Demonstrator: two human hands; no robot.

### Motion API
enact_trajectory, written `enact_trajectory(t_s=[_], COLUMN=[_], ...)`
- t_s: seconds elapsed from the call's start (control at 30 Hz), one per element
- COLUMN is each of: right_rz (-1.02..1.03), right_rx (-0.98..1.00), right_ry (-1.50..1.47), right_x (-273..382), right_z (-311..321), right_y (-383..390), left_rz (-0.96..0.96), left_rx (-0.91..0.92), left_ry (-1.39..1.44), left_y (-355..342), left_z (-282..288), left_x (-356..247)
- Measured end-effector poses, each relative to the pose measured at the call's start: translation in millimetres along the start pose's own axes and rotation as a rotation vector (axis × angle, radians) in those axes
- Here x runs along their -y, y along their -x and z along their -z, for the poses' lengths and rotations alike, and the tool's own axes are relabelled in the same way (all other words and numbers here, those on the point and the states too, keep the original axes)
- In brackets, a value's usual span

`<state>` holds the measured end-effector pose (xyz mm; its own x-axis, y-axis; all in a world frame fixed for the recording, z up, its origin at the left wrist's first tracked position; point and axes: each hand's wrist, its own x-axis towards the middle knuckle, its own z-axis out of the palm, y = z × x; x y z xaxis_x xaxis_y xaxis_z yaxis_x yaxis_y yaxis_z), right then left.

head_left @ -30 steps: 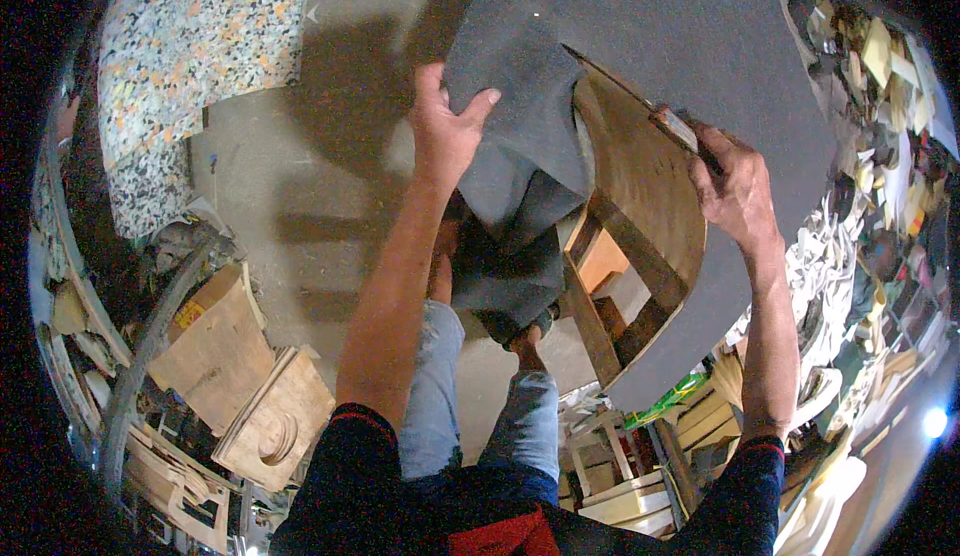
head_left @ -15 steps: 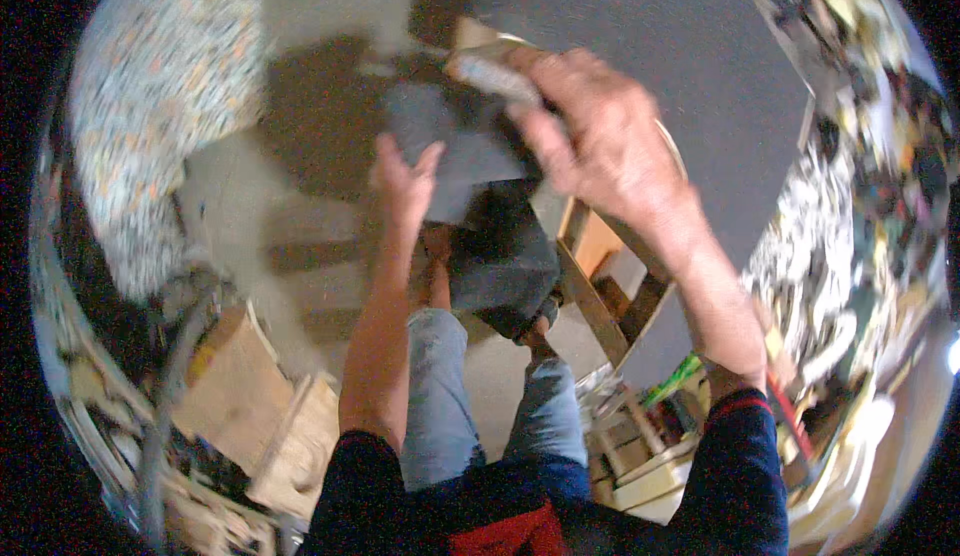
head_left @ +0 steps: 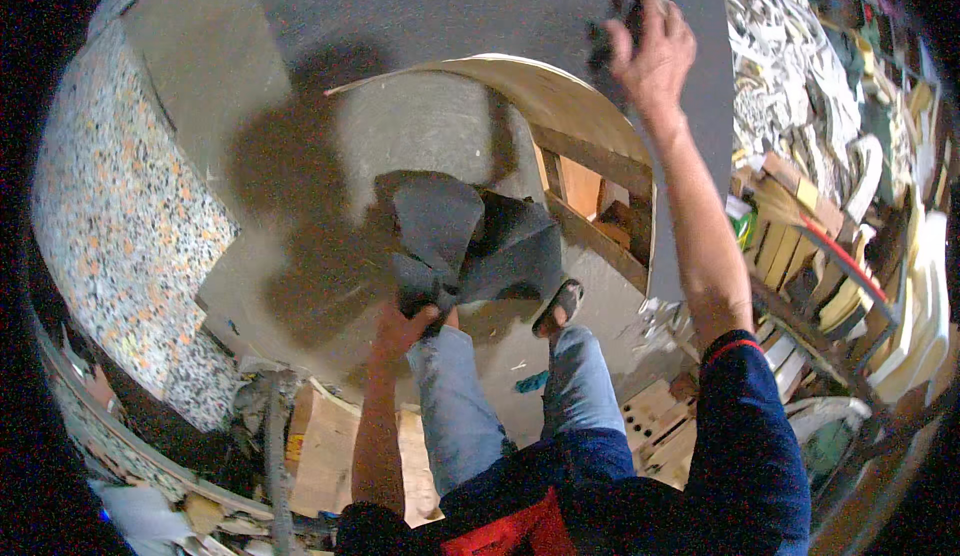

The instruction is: The person cuts a dark sheet of material with a knife, then uses a pneumatic spray gun to apply an adhesive or finish to a curved wooden piece. They press the material onto the wood and smooth it with their hands.

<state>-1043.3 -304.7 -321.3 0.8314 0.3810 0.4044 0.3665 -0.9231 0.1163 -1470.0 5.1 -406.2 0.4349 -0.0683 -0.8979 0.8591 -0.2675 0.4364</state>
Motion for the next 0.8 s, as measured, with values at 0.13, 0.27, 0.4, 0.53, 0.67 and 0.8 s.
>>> enact_trajectory(t_s=[0.13, 0.27, 0.4, 0.53, 0.67, 0.8], right_rz=[-0.048, -0.416, -0.696, -0.761, -1.658, -1.848], right_rx=[0.368, 1.066, 1.380, 1.202, 0.931, 0.678], right_ry=[-0.422, -0.613, -0.576, -0.735, -1.083, -1.280], right_x=[83, 143, 157, 174, 185, 216], right_z=[49, 75, 82, 95, 124, 159], right_y=[106, 240, 371, 483, 552, 585], left_rz=[-0.043, 0.192, 0.114, 0.107, 0.086, 0.524], left_rx=[0.257, 0.325, 0.371, 0.541, 0.752, 0.730], left_ry=[0.075, 0.465, 0.544, 0.528, 0.186, 0.170], left_y=[19, 58, 94, 128, 163, 232], left_z=[-13, -16, -31, -66, -111, -161], left_x=[-17, -57, -91, -83, -71, -74])
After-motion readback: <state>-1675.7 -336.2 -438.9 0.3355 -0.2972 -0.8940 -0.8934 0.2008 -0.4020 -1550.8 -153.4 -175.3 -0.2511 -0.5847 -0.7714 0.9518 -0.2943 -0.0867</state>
